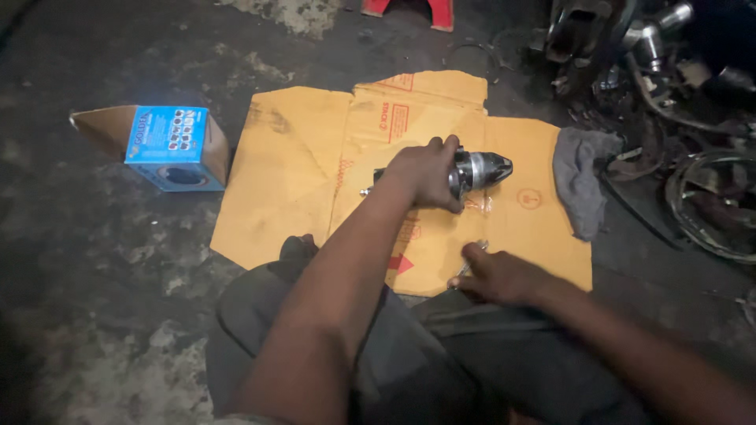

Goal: The person uses a wrench and a screwdriver to work on a starter motor placed on a cardboard sheet on the floor, tightening components and moving the motor by hand.

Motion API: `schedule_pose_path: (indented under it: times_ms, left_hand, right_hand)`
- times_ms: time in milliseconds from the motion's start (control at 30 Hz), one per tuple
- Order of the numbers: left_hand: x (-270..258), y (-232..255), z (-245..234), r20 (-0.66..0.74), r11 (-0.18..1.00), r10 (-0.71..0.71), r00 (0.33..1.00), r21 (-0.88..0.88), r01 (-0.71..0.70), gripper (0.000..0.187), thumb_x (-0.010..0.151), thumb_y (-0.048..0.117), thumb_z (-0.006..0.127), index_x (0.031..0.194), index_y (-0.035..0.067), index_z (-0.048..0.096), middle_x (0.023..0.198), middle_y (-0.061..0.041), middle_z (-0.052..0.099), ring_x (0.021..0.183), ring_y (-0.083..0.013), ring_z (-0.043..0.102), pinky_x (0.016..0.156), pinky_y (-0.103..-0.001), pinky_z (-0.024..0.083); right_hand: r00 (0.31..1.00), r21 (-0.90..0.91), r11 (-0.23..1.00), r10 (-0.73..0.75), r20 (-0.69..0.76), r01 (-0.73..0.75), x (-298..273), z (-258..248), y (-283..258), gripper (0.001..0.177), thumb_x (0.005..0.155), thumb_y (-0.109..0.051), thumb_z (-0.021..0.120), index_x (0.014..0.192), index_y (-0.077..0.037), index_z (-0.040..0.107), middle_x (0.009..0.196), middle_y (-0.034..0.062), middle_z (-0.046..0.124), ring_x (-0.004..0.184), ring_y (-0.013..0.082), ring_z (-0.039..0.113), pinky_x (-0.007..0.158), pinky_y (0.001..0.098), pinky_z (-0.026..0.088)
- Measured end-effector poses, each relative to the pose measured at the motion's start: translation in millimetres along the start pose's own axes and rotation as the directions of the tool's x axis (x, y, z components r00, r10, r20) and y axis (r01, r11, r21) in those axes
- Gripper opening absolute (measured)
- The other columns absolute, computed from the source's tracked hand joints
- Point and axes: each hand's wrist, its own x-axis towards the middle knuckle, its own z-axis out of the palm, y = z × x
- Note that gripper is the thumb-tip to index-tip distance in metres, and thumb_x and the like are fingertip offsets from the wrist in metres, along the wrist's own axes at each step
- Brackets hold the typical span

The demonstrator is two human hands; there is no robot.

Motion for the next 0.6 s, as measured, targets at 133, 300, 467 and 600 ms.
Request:
schedule_pose_path:
  times_ms: [133,300,467,600]
  left_hand:
    - [0,-1,8,-0.062,0.998,0.052,0.997,0.024,-0.051,0.109,0.053,0.05,0.091,0.139,0.005,0.04,0.123,-0.021,0.061,0.106,-0.04,0.068,0.09,-0.046,0.055]
    - [-4,4,16,-0.144,0.992,0.09,0.986,0.102,-0.075,0.108,0.051,0.046,0.091,0.138,0.004,0.042,0.121,-0.022,0.06,0.099,-0.0401,0.069,0.084,-0.046,0.057]
    - [-3,10,23,-0.202,0.985,0.107,0.974,0.158,-0.076,0.103,0.052,0.041,0.09,0.136,0.006,0.043,0.122,-0.023,0.058,0.091,-0.0396,0.07,0.079,-0.047,0.057]
    - [16,7,32,-0.27,0.972,0.102,0.957,0.231,-0.038,0.086,0.063,0.03,0.084,0.137,0.009,0.045,0.123,-0.023,0.058,0.086,-0.0362,0.073,0.075,-0.047,0.058]
  right_hand:
    - [0.984,0.004,0.984,0.179,0.014,-0.179,10,17,-20,0.058,0.091,-0.063,0.054,0.118,-0.011,0.053,0.1,0.019,0.076,0.102,0.0406,0.071,0.09,0.0511,0.053]
    - [0.971,0.1,0.972,0.221,-0.088,-0.212,21,27,-2,0.038,0.082,-0.03,0.07,0.111,-0.008,0.058,0.098,0.0215,0.074,0.097,0.0388,0.072,0.085,0.0482,0.055]
    - [0.927,0.556,0.797,0.355,-0.117,-0.235,14,-35,19,0.045,0.086,-0.006,0.063,0.127,-0.009,0.043,0.091,0.0132,0.08,0.069,0.0302,0.07,0.064,0.0461,0.055]
    - [0.863,0.438,0.898,0.244,-0.443,-0.03,-7,-86,23,0.023,0.092,-0.015,0.065,0.113,-0.006,0.066,0.086,0.0081,0.079,0.065,0.0204,0.069,0.06,0.0351,0.052]
